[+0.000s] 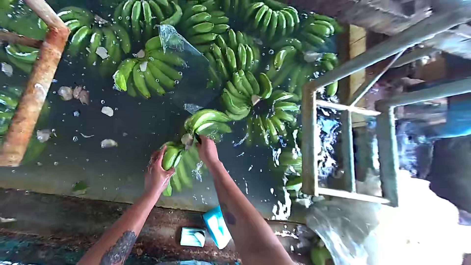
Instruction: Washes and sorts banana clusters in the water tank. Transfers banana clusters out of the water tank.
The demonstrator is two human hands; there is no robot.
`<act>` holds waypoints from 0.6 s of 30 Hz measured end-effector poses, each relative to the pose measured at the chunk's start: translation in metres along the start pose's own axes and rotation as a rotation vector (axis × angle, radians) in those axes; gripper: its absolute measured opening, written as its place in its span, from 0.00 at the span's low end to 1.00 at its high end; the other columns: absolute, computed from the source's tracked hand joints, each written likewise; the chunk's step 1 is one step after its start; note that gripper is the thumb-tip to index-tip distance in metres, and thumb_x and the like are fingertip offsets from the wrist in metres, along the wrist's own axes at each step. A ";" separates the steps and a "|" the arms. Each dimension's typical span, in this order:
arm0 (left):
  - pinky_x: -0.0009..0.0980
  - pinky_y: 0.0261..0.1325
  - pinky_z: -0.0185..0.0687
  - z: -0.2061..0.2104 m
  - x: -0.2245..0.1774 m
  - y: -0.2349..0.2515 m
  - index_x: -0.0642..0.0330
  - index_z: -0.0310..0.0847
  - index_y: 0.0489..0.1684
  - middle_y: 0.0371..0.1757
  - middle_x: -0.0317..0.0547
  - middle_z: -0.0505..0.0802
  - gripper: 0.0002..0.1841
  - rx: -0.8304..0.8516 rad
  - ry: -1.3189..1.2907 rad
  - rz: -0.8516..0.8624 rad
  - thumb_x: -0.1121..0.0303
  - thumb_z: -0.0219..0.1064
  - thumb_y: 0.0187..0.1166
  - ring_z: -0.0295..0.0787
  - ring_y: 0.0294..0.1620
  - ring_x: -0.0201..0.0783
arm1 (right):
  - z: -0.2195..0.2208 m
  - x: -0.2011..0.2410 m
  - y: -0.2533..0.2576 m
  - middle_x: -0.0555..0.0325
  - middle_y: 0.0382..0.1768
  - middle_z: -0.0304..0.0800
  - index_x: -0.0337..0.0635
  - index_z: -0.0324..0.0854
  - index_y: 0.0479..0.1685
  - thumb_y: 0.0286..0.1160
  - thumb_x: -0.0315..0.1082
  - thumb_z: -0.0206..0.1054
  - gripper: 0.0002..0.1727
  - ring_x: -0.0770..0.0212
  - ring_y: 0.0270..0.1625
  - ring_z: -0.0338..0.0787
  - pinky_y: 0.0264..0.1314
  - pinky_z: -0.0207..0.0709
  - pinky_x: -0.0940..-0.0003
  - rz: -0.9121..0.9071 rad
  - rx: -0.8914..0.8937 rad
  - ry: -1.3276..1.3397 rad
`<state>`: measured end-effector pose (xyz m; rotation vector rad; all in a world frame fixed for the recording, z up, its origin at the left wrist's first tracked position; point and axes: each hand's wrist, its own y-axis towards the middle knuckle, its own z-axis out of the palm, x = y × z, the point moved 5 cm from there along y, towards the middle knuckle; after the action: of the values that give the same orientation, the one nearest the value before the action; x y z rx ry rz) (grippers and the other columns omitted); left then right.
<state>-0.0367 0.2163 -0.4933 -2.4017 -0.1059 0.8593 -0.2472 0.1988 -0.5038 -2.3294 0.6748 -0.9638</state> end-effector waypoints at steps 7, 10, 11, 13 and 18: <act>0.66 0.79 0.67 -0.023 0.012 0.041 0.44 0.73 0.83 0.84 0.53 0.76 0.38 0.093 -0.009 0.224 0.70 0.80 0.67 0.71 0.83 0.58 | -0.077 -0.010 -0.052 0.40 0.51 0.92 0.37 0.81 0.69 0.89 0.36 0.59 0.17 0.44 0.50 0.92 0.58 0.84 0.42 -0.196 0.070 -0.019; 0.65 0.79 0.66 -0.035 -0.002 0.048 0.39 0.75 0.82 0.86 0.50 0.74 0.38 0.126 0.094 0.276 0.68 0.81 0.64 0.69 0.85 0.56 | -0.118 -0.018 0.001 0.41 0.77 0.78 0.41 0.78 0.76 0.78 0.31 0.72 0.26 0.34 0.69 0.85 0.65 0.78 0.29 -0.258 -0.148 -0.121; 0.64 0.80 0.67 -0.039 -0.007 0.050 0.38 0.76 0.81 0.86 0.48 0.74 0.38 0.129 0.121 0.298 0.68 0.81 0.64 0.69 0.85 0.55 | -0.120 -0.024 0.020 0.41 0.80 0.76 0.46 0.75 0.81 0.70 0.35 0.79 0.35 0.32 0.72 0.83 0.66 0.76 0.26 -0.251 -0.128 -0.167; 0.59 0.82 0.66 -0.047 -0.014 0.058 0.37 0.78 0.79 0.86 0.46 0.75 0.36 0.123 0.139 0.326 0.67 0.80 0.64 0.69 0.85 0.51 | -0.110 -0.043 0.048 0.37 0.73 0.82 0.53 0.69 0.87 0.60 0.46 0.86 0.48 0.29 0.70 0.84 0.69 0.73 0.23 -0.151 -0.018 -0.257; 0.56 0.85 0.64 -0.058 -0.018 0.088 0.40 0.80 0.77 0.85 0.43 0.76 0.33 0.121 0.112 0.265 0.69 0.77 0.66 0.68 0.86 0.47 | -0.055 -0.085 0.008 0.36 0.60 0.91 0.41 0.80 0.73 0.69 0.57 0.76 0.37 0.33 0.63 0.90 0.66 0.79 0.29 0.091 -0.080 -0.277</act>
<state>-0.0259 0.1097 -0.4958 -2.3755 0.3059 0.8199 -0.3427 0.2300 -0.5166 -2.4175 0.7085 -0.5683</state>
